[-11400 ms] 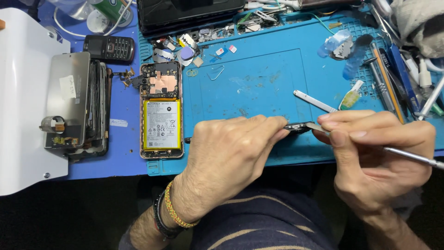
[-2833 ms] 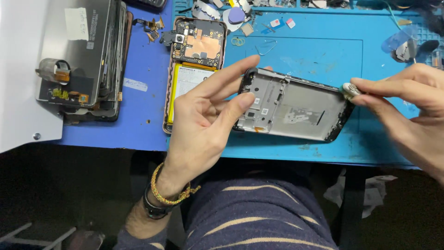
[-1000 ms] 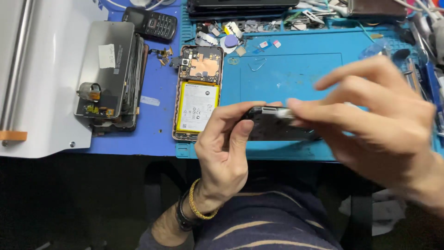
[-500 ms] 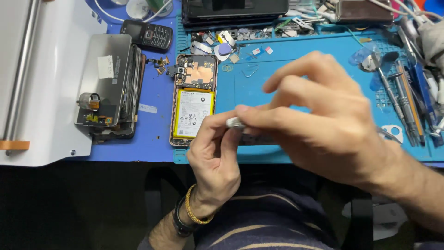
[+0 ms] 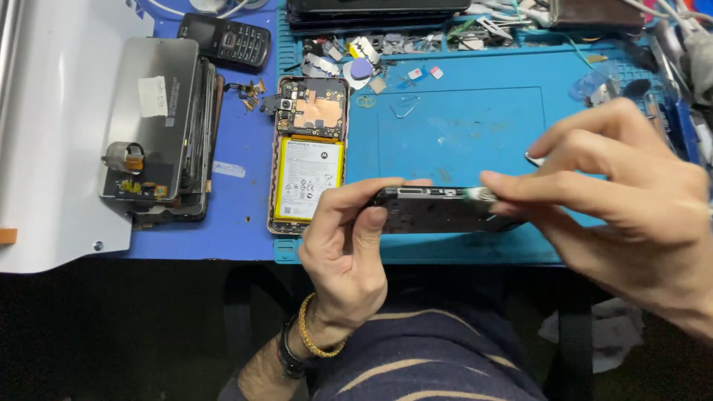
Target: Repairing a mobile phone by prying the chassis and cleaning internal components.
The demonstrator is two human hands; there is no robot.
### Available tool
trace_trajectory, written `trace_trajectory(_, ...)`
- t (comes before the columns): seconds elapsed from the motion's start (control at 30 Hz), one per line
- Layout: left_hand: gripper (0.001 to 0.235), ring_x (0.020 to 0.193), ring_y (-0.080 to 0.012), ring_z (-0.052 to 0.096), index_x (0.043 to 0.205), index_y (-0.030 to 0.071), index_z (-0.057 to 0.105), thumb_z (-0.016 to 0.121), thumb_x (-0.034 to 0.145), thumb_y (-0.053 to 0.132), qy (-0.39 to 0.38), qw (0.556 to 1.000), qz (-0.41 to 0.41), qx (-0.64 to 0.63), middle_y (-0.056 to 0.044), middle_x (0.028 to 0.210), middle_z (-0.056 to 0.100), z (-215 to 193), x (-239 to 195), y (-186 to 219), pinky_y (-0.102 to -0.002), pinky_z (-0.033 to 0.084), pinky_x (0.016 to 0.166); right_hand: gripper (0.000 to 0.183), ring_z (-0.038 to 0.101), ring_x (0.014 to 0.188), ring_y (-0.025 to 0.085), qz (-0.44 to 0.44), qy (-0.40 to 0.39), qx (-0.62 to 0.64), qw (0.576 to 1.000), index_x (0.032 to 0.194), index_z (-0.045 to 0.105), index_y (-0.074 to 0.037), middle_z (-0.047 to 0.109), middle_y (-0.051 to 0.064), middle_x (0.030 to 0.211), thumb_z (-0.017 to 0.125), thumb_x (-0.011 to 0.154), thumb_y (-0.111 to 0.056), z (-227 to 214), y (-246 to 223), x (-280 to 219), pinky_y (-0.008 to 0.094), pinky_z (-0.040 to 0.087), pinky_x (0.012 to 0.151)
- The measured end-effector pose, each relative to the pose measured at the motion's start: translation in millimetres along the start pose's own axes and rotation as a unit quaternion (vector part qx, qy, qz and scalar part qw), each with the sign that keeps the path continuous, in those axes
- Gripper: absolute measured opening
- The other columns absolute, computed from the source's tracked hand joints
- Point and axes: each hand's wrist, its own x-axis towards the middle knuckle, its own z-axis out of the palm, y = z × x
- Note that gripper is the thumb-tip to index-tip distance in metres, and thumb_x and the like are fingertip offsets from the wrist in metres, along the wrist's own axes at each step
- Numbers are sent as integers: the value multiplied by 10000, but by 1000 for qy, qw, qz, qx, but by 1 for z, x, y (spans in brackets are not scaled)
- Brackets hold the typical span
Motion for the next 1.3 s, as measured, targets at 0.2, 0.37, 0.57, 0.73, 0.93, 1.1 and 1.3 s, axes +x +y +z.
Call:
trace_trajectory(0.2,165,968,-129,730,1249,-31,598,557,1152,96,17,998,18,63,-136,1094,753,0,-14,-10,-248,610,903,279,622,869,288,-83,64,42,994,1026,789,-81,661,55,785,923,785,-38,10,-26,35,388,498,696)
trace_trajectory(0.37,198,1078,-150,736,1308,-25,586,535,1169,107,-14,998,33,43,-149,1160,756,-2,-2,1,-262,588,995,314,614,837,252,-9,-19,-15,1000,1095,775,-108,662,40,813,850,793,-65,3,48,-59,374,500,694)
trace_trajectory(0.57,184,1126,-154,731,1315,-30,586,525,1186,85,-30,999,34,15,-144,1217,747,-3,3,7,-269,588,1037,285,624,786,179,234,-77,-28,969,1252,746,-118,698,33,880,750,975,-53,9,143,-190,284,503,699)
trace_trajectory(0.73,154,1128,-140,763,1321,9,612,545,1187,47,-72,983,120,116,-125,1219,758,-10,23,41,-241,620,1021,270,658,942,204,116,34,-2,993,1203,738,-96,705,50,973,805,957,-6,2,26,-66,250,511,803)
trace_trajectory(0.93,281,994,-164,757,1284,64,652,649,1023,-40,-150,954,148,212,-118,1135,766,9,53,82,-259,608,886,271,711,920,179,156,145,163,963,1090,721,-10,717,119,1017,776,845,90,32,9,-50,261,563,828)
trace_trajectory(1.1,422,973,-127,757,1341,13,532,715,962,-18,-140,982,99,75,-75,1063,763,32,65,81,-247,624,890,256,691,866,147,193,193,250,929,1134,729,21,725,127,997,766,894,103,53,18,-75,218,548,804)
trace_trajectory(1.3,289,963,-112,775,1266,18,655,782,1007,1,-158,959,190,136,-85,1056,767,46,63,60,-206,635,871,164,679,898,137,212,286,248,901,1096,703,31,710,117,1023,763,944,32,32,6,-67,210,550,819)
